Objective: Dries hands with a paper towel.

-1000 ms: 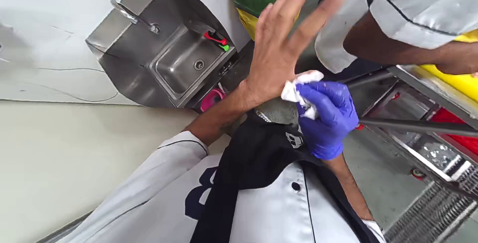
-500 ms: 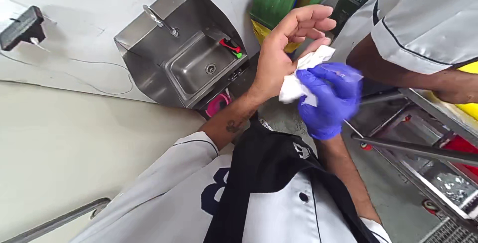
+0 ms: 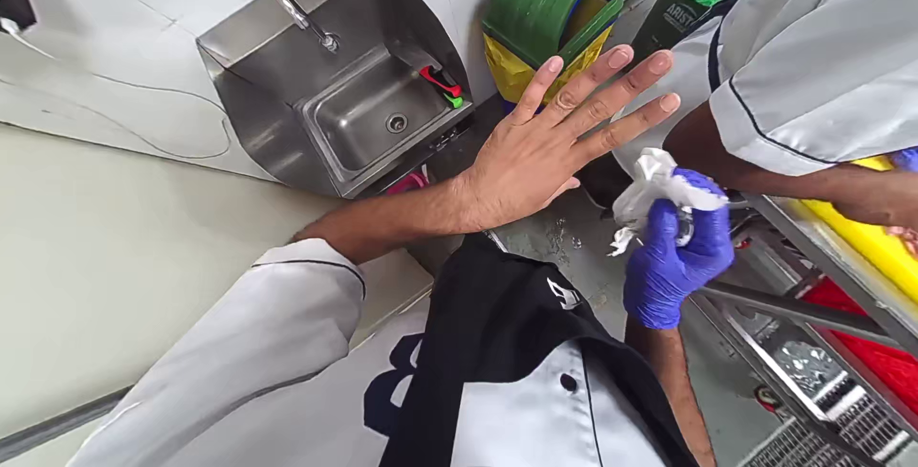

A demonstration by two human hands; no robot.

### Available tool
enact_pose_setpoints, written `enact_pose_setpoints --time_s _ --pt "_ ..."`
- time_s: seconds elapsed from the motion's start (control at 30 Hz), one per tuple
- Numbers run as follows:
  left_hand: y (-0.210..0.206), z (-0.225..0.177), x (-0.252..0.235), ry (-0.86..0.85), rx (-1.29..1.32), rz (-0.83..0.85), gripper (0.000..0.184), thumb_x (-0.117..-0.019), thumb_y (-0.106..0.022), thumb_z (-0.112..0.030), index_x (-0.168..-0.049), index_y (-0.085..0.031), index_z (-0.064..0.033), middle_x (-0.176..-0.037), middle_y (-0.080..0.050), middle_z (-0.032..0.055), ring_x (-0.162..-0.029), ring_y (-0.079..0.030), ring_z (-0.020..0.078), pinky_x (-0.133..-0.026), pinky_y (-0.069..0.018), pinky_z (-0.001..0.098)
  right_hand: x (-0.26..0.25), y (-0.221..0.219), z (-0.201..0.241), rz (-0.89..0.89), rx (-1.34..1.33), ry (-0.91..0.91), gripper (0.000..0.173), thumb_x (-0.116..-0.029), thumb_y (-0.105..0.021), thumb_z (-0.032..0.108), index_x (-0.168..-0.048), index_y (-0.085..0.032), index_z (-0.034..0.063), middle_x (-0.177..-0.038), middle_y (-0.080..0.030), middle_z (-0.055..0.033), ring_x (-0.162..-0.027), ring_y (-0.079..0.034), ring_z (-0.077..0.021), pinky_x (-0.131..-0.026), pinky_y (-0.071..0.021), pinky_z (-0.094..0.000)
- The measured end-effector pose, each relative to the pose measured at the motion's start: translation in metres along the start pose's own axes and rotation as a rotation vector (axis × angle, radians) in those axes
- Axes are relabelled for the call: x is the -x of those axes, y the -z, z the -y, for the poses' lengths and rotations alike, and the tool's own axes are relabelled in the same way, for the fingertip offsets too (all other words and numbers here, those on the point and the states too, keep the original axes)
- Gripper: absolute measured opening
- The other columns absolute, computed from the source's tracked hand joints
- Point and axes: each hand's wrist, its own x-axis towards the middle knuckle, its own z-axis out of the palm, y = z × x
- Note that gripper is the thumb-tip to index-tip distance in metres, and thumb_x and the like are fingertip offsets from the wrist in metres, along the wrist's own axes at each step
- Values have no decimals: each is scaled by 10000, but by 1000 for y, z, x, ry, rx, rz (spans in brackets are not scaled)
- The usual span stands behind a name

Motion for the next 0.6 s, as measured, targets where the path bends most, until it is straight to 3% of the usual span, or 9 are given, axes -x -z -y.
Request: enact_pose_setpoints --time_s 0.2,0.4,0.5,0.57,0.6 --pt "-4 -4 -1 4 24 18 1022 -860 -761 -499 -1673 -201 -238 -1745 -90 128 -1608 -44 335 -1243 -28 643 -13 7 25 -164 28 106 223 -976 -607 64 -1142 -751 98 -1255 -678 -36 -1262 -584 -173 -1088 -472 -371" --pt "-5 -10 -4 -18 32 77 1005 -852 -785 -453 -1667 -211 -321 -1748 -48 127 -1602 -11 371 -1233 -9 658 -36 1 44 -263 91 215 226 -963 -642 63 -1165 -741 77 -1273 -666 -68 -1271 -573 -196 -1087 -466 -395" --pt "-9 -15 -3 -22 25 62 893 -850 -797 -389 -1623 -358 -307 -1745 -109 104 -1603 -38 358 -1215 -1 701 -57 -8 52 -140 280 263 258 -957 -645 35 -1206 -708 17 -1299 -664 -143 -1280 -593 -253 -1063 -504 -421" --pt "-14 -17 0 -6 35 12 640 -889 -763 -330 -1487 -570 -207 -1713 -238 118 -1599 -98 352 -1209 20 716 -62 -25 54 -16 409 268 249 -955 -668 40 -1198 -719 11 -1242 -699 -156 -1179 -664 -236 -980 -556 -385" --pt "-17 -18 1 17 75 -10 598 -909 -735 -282 -1467 -582 -131 -1692 -285 142 -1600 -117 333 -1223 45 695 -56 -35 56 45 461 268 255 -954 -667 50 -1200 -733 34 -1214 -717 -152 -1126 -691 -229 -937 -568 -375"
